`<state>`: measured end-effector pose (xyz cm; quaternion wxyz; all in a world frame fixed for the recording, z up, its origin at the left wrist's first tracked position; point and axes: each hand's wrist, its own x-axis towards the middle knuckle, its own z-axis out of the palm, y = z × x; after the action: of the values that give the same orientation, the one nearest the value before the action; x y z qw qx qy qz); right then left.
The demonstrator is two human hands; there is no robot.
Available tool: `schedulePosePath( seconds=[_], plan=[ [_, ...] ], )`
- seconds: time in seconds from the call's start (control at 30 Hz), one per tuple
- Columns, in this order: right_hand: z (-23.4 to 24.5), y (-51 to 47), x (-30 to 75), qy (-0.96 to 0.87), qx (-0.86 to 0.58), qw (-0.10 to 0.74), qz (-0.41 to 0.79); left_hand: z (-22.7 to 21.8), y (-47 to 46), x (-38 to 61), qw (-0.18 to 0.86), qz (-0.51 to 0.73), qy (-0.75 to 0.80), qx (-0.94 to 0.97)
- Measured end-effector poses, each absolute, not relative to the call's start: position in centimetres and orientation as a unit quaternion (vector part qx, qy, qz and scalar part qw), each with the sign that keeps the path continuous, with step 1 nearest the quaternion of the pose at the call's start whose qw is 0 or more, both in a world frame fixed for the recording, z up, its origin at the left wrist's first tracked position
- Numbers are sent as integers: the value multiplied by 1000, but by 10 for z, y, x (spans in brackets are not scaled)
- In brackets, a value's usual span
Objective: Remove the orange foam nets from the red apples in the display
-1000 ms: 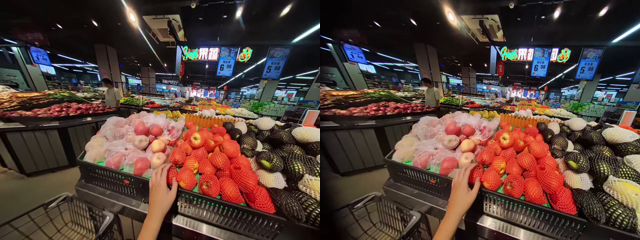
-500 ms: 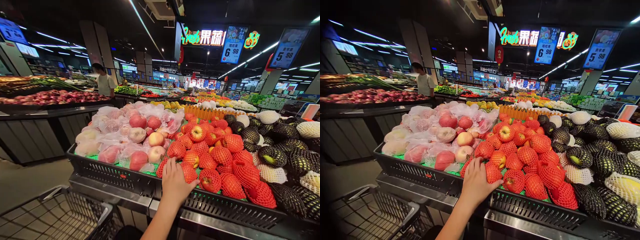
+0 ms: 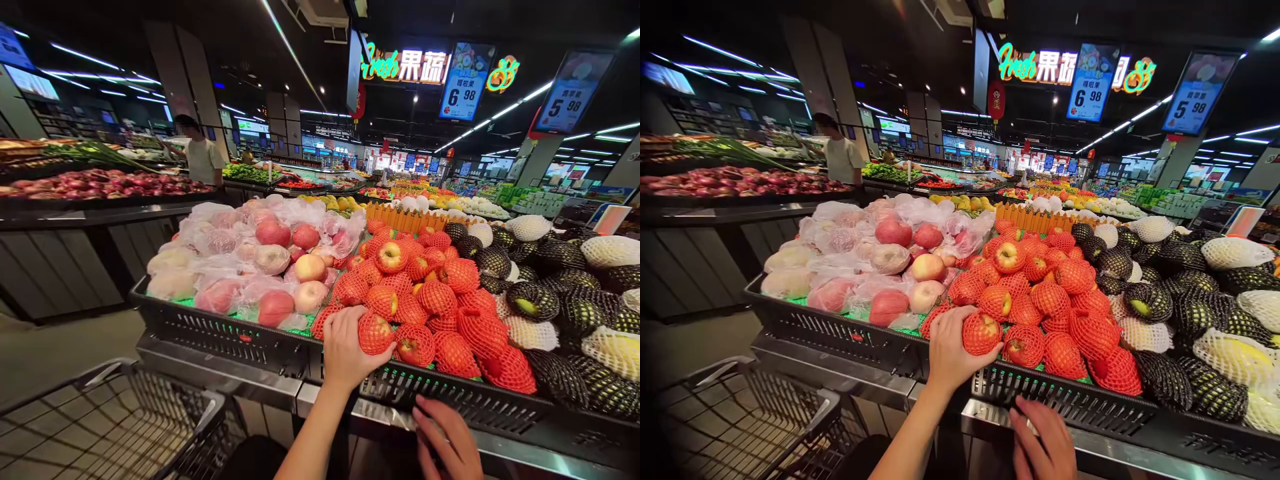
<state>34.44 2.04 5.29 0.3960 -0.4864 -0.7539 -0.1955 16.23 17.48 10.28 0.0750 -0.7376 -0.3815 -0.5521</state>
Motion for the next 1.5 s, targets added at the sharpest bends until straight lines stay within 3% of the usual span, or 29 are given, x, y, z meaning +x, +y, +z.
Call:
schedulePosePath(
  seconds=[0.07,0.13,0.27,0.53,0.83,1.1,1.33,1.5],
  plan=[
    [93,54,344,-751,-431,440,-238,98,176,161,77,-580,-320,-745],
    [129,85,341,-766,-431,430,-208,94,178,160,75,-602,-282,-743],
    [158,126,335,-814,-402,416,-60,91,179,156,44,-621,-244,-744],
    [143,133,335,-792,-474,383,36,92,173,153,-37,-549,-243,-799],
    [136,137,339,-712,-553,418,107,95,165,167,-113,-542,-241,-798],
    [145,132,338,-682,-541,465,158,80,155,166,-177,-559,-299,-753],
    [144,132,340,-680,-552,449,176,84,144,173,-173,-583,-332,-721],
    [142,132,342,-688,-562,436,144,106,138,162,-75,-627,-357,-689]
  ],
)
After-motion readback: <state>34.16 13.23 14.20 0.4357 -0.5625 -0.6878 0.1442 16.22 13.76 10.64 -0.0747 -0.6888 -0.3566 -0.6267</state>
